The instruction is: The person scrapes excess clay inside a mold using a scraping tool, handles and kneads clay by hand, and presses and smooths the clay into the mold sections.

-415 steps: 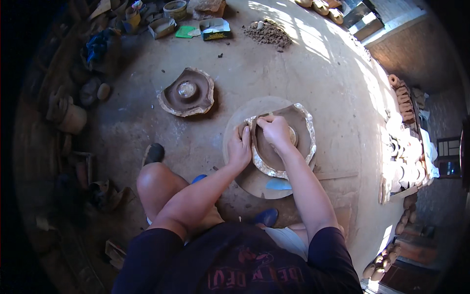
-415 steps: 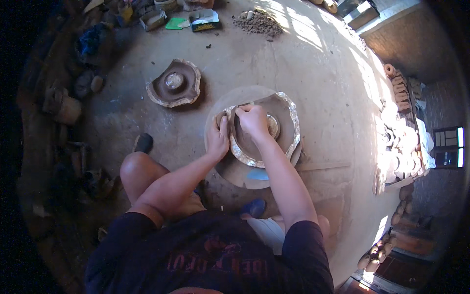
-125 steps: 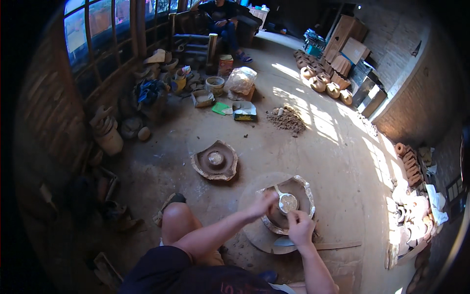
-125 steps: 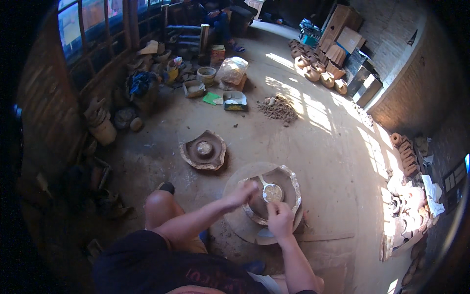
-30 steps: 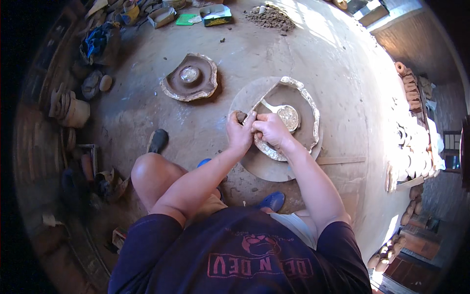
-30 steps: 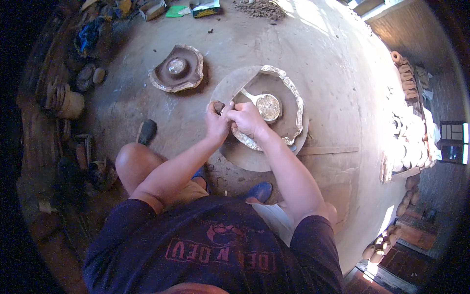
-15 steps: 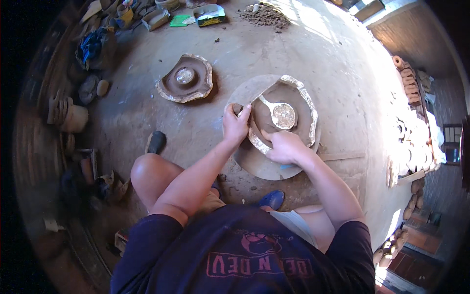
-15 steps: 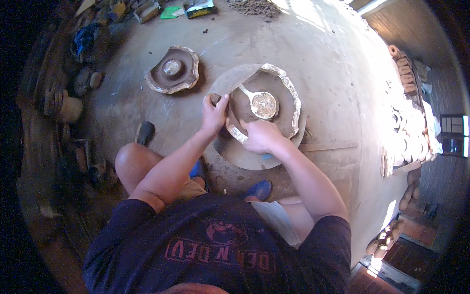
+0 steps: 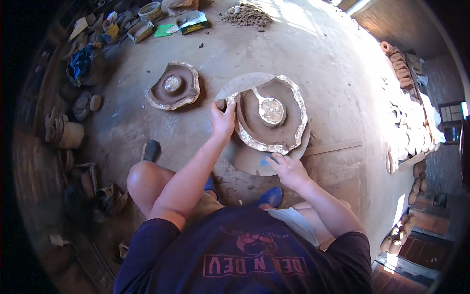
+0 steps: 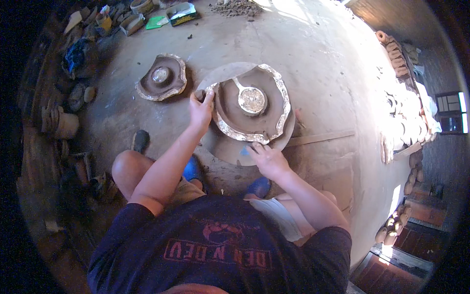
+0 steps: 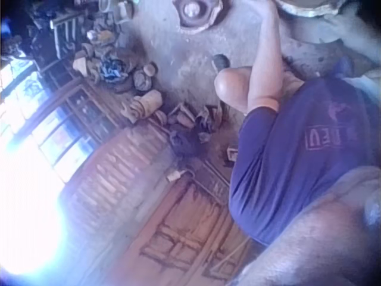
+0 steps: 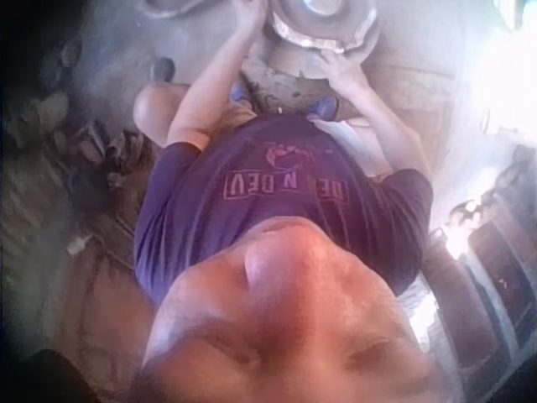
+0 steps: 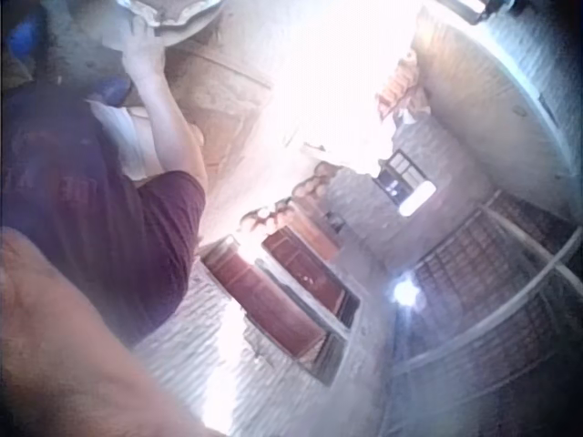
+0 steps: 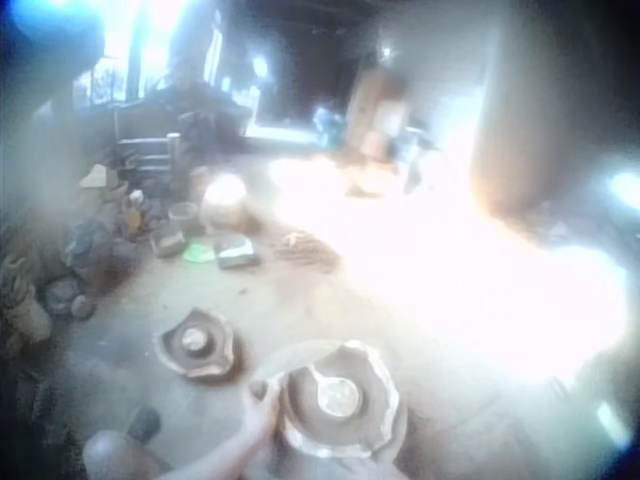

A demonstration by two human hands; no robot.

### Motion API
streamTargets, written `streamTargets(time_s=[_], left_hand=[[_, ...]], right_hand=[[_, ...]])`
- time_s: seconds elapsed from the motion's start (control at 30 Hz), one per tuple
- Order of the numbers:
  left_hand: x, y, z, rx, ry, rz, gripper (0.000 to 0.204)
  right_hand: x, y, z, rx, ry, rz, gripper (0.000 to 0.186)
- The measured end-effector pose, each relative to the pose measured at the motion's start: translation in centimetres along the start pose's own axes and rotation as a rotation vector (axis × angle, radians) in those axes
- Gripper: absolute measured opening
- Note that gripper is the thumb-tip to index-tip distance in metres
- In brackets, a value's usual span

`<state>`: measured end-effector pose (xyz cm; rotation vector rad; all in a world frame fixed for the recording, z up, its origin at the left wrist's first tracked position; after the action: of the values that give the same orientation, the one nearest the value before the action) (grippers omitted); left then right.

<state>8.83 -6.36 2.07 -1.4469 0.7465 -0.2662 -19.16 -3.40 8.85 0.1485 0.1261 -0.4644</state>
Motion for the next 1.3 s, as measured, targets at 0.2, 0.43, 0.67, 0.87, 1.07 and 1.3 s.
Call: streamTargets(time_s=[0.2,0.43,0.67,0.87,1.07,1.3], left_hand=[[-0.9,2.3,0.2,0.055,-0.059,-0.091,0.043],[-0.8,3.4,1.0,0.102,-0.033,-0.095,0.041],[-3.7,1.7,1.3,0.29,0.006,-0.093,0.043],[-2.8,3.0,1.8,0.215,0.02,-0.063,0.047],[-2.6,4.0,1.4,0.277,-0.015,-0.101,0.046],[-0.1,5.8,0.8,0.162,0.018,-0.076,0.04]], right_hand=[[0.9,0.9,-2.3,0.12,-0.011,-0.129,0.065],[3.6,2.0,-2.3,0.092,0.156,-0.208,0.042],[7.0,2.2,4.9,0.384,-0.027,-0.14,0.02],[17.2,-4.9,6.3,0.827,-0.425,-0.416,0.031],[23.1,-7.7,4.9,0.628,-0.505,-0.525,0.029],[25.6,-8.0,3.6,0.527,-0.52,-0.414,0.028]])
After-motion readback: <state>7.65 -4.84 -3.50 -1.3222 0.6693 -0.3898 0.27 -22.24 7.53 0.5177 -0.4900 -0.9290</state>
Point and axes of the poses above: each hand's wrist, its own x-axis towards the middle knuckle, its own z-axis out of the back of the hand, y = z × x, the point moved 4 cm from there along x, towards the middle knuckle, and after that the axes turned 2 degrees about -y, right-handed, at the moved point
